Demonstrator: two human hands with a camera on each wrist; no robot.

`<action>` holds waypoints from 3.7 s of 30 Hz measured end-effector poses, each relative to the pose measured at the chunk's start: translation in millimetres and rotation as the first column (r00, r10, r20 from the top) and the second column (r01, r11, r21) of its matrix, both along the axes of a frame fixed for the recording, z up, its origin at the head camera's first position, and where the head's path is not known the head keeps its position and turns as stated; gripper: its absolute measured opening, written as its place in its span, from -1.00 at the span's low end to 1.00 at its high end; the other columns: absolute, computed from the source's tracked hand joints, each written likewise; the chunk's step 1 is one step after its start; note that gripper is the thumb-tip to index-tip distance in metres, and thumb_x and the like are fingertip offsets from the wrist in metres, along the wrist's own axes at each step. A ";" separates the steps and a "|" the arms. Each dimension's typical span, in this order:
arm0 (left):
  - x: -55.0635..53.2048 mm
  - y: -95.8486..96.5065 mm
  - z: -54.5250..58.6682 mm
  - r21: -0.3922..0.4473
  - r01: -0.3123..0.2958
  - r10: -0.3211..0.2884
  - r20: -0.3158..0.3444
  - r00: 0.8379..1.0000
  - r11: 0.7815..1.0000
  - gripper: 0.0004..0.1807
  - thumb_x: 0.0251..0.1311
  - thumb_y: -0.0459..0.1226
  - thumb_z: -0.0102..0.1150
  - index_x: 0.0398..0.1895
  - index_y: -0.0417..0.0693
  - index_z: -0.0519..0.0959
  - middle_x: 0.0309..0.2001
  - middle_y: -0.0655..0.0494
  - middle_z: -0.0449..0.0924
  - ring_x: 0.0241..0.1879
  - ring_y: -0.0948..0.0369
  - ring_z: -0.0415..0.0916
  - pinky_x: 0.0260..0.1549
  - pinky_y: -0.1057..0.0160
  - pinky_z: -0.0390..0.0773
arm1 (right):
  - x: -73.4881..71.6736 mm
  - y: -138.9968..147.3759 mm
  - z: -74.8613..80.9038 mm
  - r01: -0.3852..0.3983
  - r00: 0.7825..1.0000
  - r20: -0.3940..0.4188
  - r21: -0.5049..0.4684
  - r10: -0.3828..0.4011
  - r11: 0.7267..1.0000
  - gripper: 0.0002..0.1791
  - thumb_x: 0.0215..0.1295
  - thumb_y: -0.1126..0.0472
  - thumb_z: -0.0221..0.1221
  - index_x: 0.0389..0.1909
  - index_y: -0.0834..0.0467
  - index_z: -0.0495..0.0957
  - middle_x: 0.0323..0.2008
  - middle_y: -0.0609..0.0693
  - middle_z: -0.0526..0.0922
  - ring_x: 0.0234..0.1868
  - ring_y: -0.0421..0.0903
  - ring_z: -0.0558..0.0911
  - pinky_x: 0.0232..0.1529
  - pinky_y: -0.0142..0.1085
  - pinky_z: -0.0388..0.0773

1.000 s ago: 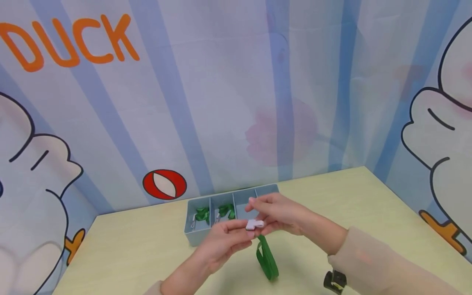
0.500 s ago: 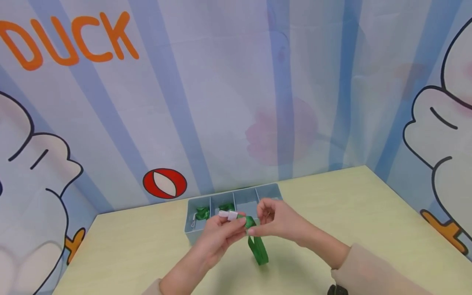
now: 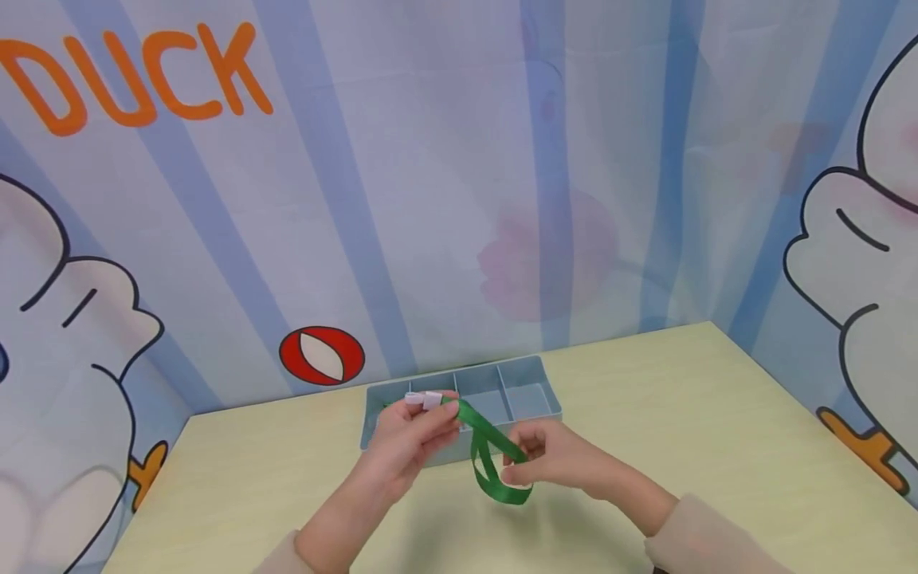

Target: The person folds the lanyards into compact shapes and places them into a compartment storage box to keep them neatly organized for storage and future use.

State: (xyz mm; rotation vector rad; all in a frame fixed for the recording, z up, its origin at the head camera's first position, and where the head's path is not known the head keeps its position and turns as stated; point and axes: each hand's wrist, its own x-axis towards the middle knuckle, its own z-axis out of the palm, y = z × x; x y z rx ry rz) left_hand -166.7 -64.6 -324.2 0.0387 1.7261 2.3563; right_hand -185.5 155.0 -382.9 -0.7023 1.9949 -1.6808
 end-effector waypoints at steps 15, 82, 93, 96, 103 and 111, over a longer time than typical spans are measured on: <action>-14.0 -38.8 -18.9 -0.195 -0.102 0.097 -0.031 0.995 0.975 -0.73 0.14 -0.37 0.24 -0.15 -0.42 0.56 -0.43 0.13 0.63 -0.49 0.35 0.59 -0.27 0.31 0.60 | 2.7 55.0 -3.4 -0.444 0.896 -0.079 -0.171 0.436 0.880 -0.76 0.38 0.42 -0.06 -0.24 0.36 0.60 -0.27 0.01 0.68 -0.15 -0.10 0.58 -0.04 -0.15 0.49; -2.9 -37.7 -43.8 0.033 -0.205 0.200 0.114 0.973 0.978 -0.62 0.09 -0.46 0.24 -0.02 -0.47 0.45 -0.26 -0.03 0.53 -0.40 0.29 0.62 -0.24 0.34 0.59 | -11.4 82.3 26.8 0.212 0.973 0.088 0.007 -0.212 0.977 -0.86 0.30 0.25 0.14 -0.26 0.27 0.52 -0.45 -0.02 0.64 -0.43 -0.15 0.62 -0.33 -0.31 0.61; 5.0 -37.8 -31.6 0.005 -0.204 0.200 0.176 0.964 0.979 -0.56 0.08 -0.40 0.29 0.04 -0.37 0.45 -0.11 -0.10 0.46 -0.34 0.25 0.62 -0.17 0.28 0.58 | -8.0 88.4 33.7 0.160 0.979 0.155 -0.166 -0.134 0.973 -0.84 0.33 0.35 0.07 -0.27 0.11 0.63 -0.39 -0.04 0.69 -0.37 -0.20 0.65 -0.28 -0.38 0.60; 4.4 -38.2 -32.3 0.010 -0.206 0.201 0.193 0.961 0.978 -0.55 0.09 -0.43 0.26 0.06 -0.38 0.43 -0.13 -0.09 0.47 -0.34 0.26 0.63 -0.16 0.28 0.58 | -8.9 86.9 33.6 0.160 0.979 0.156 -0.175 -0.133 0.972 -0.83 0.32 0.37 0.08 -0.29 0.11 0.63 -0.39 -0.04 0.69 -0.36 -0.20 0.66 -0.27 -0.38 0.60; 3.0 -38.9 -38.5 -0.003 -0.220 0.217 0.165 0.962 0.976 -0.60 0.07 -0.43 0.27 -0.01 -0.40 0.46 -0.06 -0.18 0.40 -0.35 0.24 0.63 -0.20 0.30 0.59 | -13.1 84.4 32.9 0.216 0.970 0.135 -0.090 -0.203 0.972 -0.90 0.29 0.33 0.13 -0.32 0.14 0.62 -0.44 -0.03 0.68 -0.42 -0.20 0.64 -0.30 -0.36 0.61; 2.8 -34.2 -47.7 -0.063 -0.219 0.226 0.147 0.963 0.974 -0.64 0.08 -0.40 0.29 -0.04 -0.36 0.52 -0.10 -0.14 0.46 -0.33 0.25 0.63 -0.24 0.31 0.60 | -15.8 79.7 30.8 0.300 0.943 0.156 -0.015 -0.294 0.954 -0.92 0.24 0.30 0.18 -0.44 0.14 0.59 -0.52 -0.03 0.62 -0.53 -0.24 0.57 -0.39 -0.41 0.60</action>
